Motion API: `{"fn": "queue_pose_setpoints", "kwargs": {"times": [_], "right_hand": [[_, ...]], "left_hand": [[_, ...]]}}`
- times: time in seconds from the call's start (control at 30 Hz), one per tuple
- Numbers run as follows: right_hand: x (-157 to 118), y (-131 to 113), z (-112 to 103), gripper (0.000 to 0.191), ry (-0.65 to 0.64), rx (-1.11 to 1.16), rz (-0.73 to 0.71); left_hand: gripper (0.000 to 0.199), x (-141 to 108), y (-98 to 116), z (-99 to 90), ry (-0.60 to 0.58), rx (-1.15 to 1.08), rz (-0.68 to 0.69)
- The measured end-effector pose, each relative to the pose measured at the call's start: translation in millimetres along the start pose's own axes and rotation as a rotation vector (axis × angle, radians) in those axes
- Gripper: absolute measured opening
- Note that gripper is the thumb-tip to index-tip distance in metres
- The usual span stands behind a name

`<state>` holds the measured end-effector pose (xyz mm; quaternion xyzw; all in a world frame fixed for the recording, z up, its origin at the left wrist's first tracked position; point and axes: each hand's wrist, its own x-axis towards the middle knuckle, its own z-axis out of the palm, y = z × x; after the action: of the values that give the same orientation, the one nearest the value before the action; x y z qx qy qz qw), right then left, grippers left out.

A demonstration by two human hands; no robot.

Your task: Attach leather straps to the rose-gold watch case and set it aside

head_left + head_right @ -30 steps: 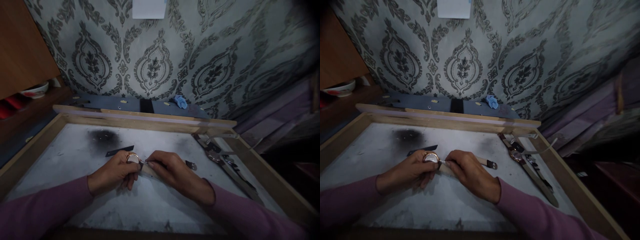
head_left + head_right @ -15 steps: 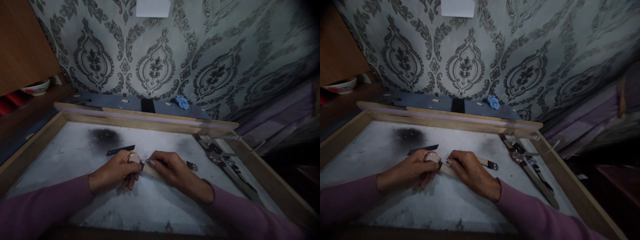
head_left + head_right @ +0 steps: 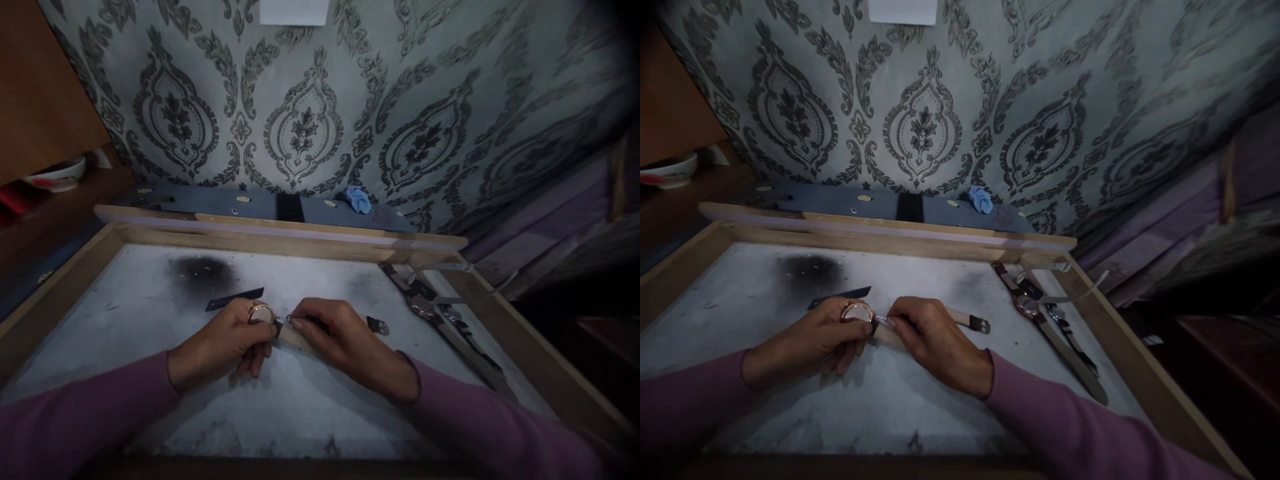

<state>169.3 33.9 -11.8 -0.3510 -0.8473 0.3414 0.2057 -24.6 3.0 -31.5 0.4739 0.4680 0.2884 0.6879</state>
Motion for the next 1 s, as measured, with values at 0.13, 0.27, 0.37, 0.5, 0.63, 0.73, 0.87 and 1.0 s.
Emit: {"fn": "queue_pose_setpoints", "kwargs": {"times": [0.13,0.27,0.37,0.5,0.63,0.73,0.87,1.0], "right_hand": [[0.0,-0.1,0.5,0.019,0.001,-0.014,-0.014],[0.0,-0.3,1.4,0.019,0.011,-0.030,-0.022],[-0.5,-1.0,1.6,0.019,0.024,-0.048,-0.034],[-1.4,-1.5,1.5,0.020,0.024,-0.042,-0.082],[-1.6,-1.2,1.6,0.024,0.004,-0.051,-0.123],[-1.8,-0.7,1.7,0.027,-0.004,-0.045,-0.139],[-3.1,0.6,3.4,0.028,-0.002,-0.028,-0.157],[-4.2,2.1,5.9,0.028,-0.004,-0.022,-0.162]], "left_hand": [[0.023,-1.3,1.8,1.5,0.011,0.027,0.001],[0.022,-1.6,2.4,2.0,0.009,0.025,0.000],[0.022,-1.1,2.4,2.1,0.011,0.020,0.004],[0.022,-0.5,2.3,2.4,0.000,0.025,0.003],[0.022,-0.1,0.8,3.0,0.006,0.031,-0.001],[0.024,-0.7,0.2,3.8,0.008,0.048,-0.018],[0.025,-2.5,0.9,5.2,0.015,0.033,-0.017],[0.025,-2.5,0.0,4.7,0.016,0.045,-0.006]]}}
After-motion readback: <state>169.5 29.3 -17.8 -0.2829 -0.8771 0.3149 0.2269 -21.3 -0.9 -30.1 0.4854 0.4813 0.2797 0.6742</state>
